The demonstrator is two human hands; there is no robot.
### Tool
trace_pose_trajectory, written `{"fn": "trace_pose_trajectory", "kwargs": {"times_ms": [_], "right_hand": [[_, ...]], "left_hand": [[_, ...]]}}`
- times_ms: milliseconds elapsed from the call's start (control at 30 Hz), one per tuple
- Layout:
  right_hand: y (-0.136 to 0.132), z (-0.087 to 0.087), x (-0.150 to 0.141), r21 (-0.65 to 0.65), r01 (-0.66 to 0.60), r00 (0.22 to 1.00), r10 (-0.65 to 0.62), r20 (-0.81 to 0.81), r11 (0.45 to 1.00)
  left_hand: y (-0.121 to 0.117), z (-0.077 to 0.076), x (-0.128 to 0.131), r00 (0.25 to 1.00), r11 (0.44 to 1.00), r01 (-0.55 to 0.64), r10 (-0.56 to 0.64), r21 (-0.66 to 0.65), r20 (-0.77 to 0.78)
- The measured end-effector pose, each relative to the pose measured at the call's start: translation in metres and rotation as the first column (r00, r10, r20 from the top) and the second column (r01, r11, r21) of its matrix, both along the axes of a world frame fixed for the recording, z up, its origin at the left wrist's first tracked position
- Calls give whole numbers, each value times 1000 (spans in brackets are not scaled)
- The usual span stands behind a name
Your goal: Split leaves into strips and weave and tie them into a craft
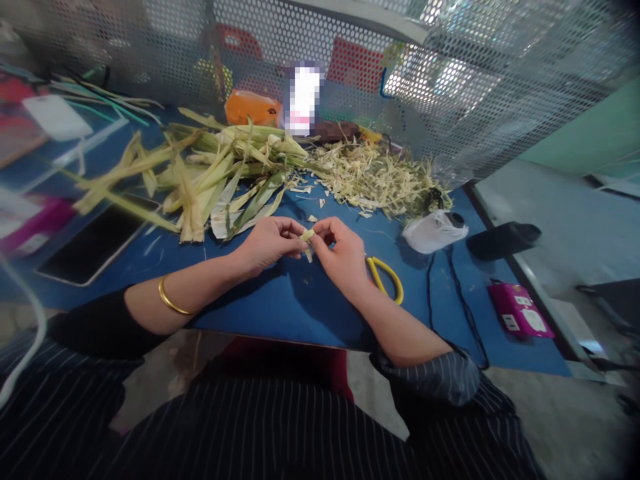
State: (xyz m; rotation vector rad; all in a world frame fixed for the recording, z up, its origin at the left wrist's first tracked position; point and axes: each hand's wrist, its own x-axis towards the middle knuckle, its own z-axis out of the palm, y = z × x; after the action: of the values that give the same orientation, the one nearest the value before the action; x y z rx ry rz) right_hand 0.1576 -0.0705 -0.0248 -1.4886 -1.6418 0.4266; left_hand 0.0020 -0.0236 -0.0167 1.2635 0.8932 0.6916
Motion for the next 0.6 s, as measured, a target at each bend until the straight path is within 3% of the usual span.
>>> {"fn": "trace_pose_trajectory", "kwargs": {"times_ms": [100,233,367,600], "right_hand": [[1,0,0,-43,1,996,-5,-89,999],[2,6,3,-47,-87,964,72,-258,995],[1,7,5,-25,-83,968,75,-239,996],[2,4,5,-44,-64,972,52,-230,997]], "left_hand": [[-1,0,0,1000,1000,-9,9,-15,27],[0,1,-1,992,994,-85,90,-69,83],[2,-1,-1,987,988,-132,139,-84,85],[1,-3,-1,999,999,-13,12,29,30]]}}
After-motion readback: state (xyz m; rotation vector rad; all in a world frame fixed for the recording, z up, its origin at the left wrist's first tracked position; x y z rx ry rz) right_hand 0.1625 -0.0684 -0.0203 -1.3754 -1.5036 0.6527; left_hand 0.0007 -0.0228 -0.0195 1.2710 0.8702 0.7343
